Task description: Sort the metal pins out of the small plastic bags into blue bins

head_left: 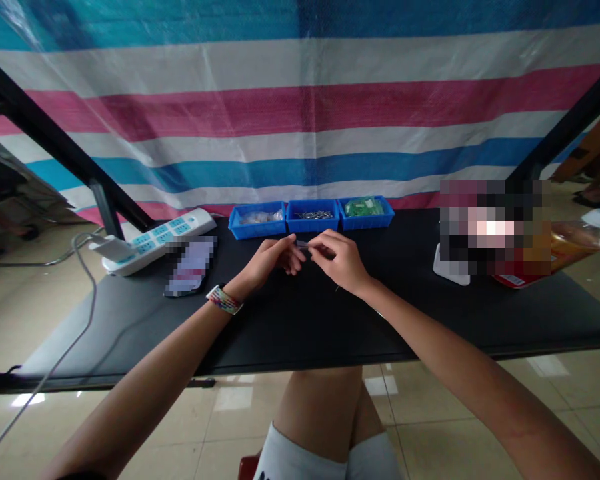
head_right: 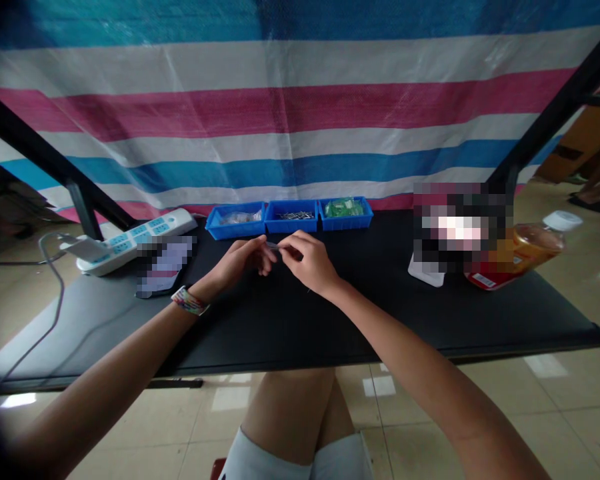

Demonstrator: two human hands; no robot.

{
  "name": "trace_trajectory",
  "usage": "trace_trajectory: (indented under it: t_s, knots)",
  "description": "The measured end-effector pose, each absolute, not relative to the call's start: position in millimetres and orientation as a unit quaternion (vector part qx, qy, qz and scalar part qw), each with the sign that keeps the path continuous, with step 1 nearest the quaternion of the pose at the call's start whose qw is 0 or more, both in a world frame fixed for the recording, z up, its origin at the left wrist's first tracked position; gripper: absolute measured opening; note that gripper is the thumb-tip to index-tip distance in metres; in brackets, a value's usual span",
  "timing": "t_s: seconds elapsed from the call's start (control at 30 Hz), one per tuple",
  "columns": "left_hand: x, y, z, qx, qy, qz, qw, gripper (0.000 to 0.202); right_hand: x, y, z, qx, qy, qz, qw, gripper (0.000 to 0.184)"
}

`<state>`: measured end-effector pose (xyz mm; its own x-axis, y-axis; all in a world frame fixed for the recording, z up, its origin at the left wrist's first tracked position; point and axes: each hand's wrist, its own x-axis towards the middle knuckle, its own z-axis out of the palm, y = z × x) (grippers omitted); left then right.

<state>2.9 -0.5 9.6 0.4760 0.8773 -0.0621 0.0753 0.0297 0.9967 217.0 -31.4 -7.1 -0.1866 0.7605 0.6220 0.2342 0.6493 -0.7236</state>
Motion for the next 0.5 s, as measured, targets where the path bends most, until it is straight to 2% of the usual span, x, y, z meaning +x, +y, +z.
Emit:
trace_trajectory:
  t_s: [0.13, 0.3, 0.37, 0.5]
  knots:
    - [4, -2, 11, 0.608, 0.387, 0.348, 0.599, 0.040, 219, -35, -3, -0.307, -0.793, 0.172, 0.497, 0.018]
    - [1, 2, 10, 0.572, 0.420, 0.429, 0.559, 0.034, 232, -24, 2, -0.346, -0.793, 0.183, 0.467, 0.037]
    - [-2, 7, 9, 0.526, 0.442, 0.493, 0.534, 0.031, 244, -19, 8, -0.393, -0.773, 0.220, 0.447, 0.035]
    - [-12, 18, 8, 0.453, 0.472, 0.571, 0.496, 0.022, 272, -16, 26, -0.404, -0.803, 0.310, 0.308, 0.021]
